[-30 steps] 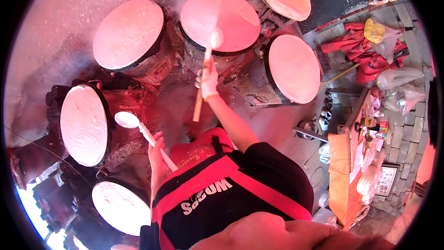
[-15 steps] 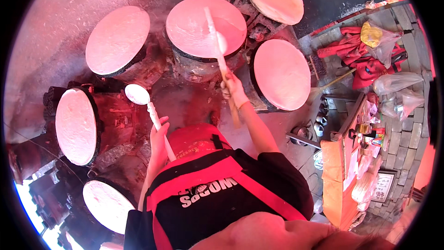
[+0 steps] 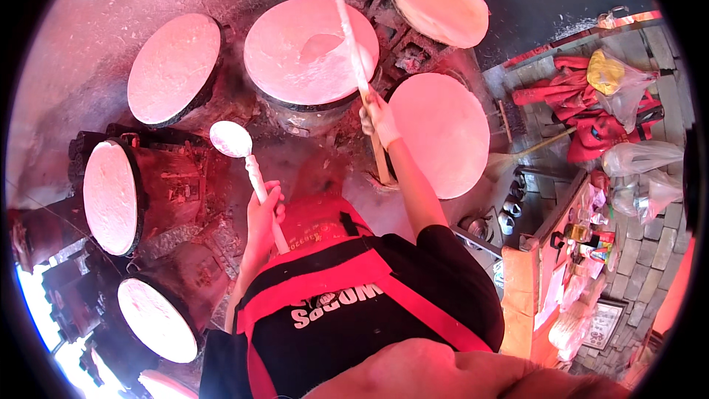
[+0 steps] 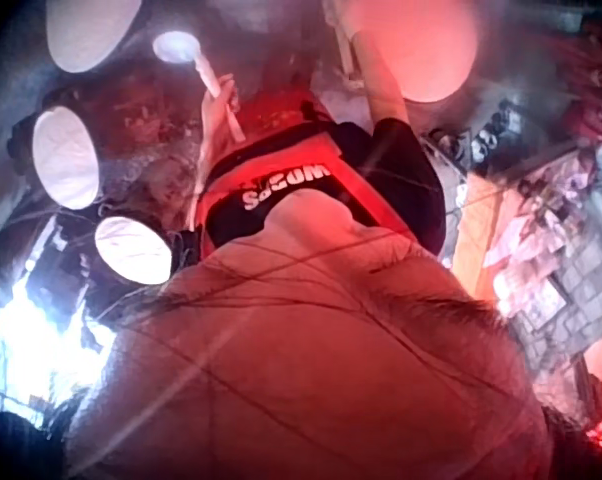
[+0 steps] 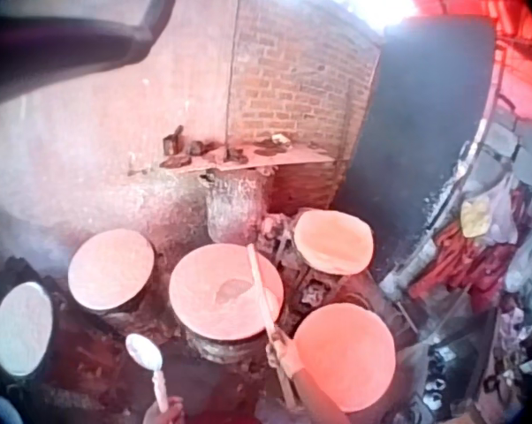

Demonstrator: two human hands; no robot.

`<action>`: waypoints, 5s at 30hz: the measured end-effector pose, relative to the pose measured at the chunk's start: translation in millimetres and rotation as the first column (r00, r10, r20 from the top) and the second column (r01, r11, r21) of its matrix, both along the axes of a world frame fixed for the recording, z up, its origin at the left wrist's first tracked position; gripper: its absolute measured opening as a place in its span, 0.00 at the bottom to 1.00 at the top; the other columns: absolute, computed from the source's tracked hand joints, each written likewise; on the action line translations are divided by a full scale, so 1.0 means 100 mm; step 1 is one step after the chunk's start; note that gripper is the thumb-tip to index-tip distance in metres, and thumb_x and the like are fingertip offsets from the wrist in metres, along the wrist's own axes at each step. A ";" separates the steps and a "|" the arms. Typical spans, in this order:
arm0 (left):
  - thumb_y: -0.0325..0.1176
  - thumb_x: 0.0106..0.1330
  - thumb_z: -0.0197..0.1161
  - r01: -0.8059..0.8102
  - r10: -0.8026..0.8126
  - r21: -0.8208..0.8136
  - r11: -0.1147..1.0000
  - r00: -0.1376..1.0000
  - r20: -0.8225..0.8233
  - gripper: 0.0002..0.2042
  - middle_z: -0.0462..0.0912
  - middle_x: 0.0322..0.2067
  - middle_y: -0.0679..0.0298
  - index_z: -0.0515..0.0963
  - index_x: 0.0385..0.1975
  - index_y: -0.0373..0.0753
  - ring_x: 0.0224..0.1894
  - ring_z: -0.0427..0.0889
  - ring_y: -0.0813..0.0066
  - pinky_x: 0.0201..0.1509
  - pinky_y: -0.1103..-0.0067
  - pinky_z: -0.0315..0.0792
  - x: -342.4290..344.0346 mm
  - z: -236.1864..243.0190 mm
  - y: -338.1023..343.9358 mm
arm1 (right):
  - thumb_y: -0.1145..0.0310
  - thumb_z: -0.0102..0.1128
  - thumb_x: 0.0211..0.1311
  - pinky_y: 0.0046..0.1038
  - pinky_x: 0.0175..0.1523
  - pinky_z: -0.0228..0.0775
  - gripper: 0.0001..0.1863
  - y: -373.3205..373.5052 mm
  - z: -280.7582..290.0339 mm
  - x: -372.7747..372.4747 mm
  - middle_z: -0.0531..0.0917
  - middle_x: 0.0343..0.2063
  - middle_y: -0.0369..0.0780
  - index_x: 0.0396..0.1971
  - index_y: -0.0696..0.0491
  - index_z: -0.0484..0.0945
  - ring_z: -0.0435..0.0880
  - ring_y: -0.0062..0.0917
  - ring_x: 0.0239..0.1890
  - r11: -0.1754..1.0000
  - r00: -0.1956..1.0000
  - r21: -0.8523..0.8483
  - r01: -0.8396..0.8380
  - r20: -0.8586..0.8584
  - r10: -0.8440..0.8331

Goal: The person spreads batter onto heated circular plates using a ladle and a wooden stick, flips the thin cooked sheets by hand, and stacks them.

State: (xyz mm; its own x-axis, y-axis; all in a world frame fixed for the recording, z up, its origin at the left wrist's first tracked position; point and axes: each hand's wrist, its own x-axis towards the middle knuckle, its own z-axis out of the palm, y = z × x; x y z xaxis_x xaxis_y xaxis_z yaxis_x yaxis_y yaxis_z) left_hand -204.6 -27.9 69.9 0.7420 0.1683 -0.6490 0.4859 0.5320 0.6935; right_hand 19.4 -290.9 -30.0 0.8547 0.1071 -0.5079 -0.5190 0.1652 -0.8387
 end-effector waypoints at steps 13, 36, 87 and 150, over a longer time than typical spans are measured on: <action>0.34 0.68 0.53 -0.003 -0.004 0.064 0.998 0.995 0.101 0.08 0.68 0.21 0.70 0.70 0.41 0.37 0.17 0.64 0.85 0.20 0.86 0.61 0.29 0.19 0.20 | 0.72 0.53 0.64 0.19 0.18 0.59 0.22 0.48 -0.15 -0.30 0.77 0.24 0.27 0.59 0.46 0.69 0.69 0.13 0.14 0.871 0.866 0.249 0.423 0.172 -0.469; 0.33 0.67 0.56 0.293 -0.291 -0.103 0.951 0.956 0.030 0.07 0.67 0.24 0.71 0.67 0.36 0.40 0.18 0.63 0.88 0.15 0.90 0.54 0.63 -0.04 0.51 | 0.69 0.50 0.64 0.19 0.12 0.46 0.19 0.53 0.19 -0.20 0.68 0.16 0.25 0.54 0.40 0.72 0.58 0.12 0.08 0.986 0.988 -0.092 0.142 0.077 -0.135; 0.25 0.71 0.44 -0.326 0.333 -0.879 0.347 0.919 -0.210 0.05 0.59 0.19 0.69 0.64 0.41 0.31 0.16 0.58 0.84 0.12 0.87 0.55 0.65 0.31 0.93 | 0.68 0.48 0.59 0.30 0.14 0.62 0.12 -0.40 0.34 1.50 0.73 0.14 0.37 0.39 0.56 0.76 0.73 0.25 0.11 0.914 0.997 -0.400 0.072 0.054 -0.055; 0.27 0.74 0.37 -0.250 0.132 -0.888 0.386 0.968 -0.215 0.09 0.60 0.22 0.66 0.62 0.47 0.30 0.17 0.60 0.81 0.16 0.85 0.57 0.52 0.93 -1.56 | 0.57 0.60 0.51 0.34 0.34 0.70 0.15 -3.39 3.44 1.34 0.80 0.22 0.46 0.33 0.53 0.82 0.81 0.34 0.27 -0.012 0.688 -0.767 0.642 0.569 0.451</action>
State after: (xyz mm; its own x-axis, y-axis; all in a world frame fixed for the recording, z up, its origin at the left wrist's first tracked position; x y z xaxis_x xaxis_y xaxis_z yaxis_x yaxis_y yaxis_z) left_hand -152.2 -184.2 162.8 0.6977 -0.4298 -0.5731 0.3135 0.9025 -0.2952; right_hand 153.6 -630.1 314.4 0.8290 -0.0691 0.5549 0.0332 -0.9845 -0.1722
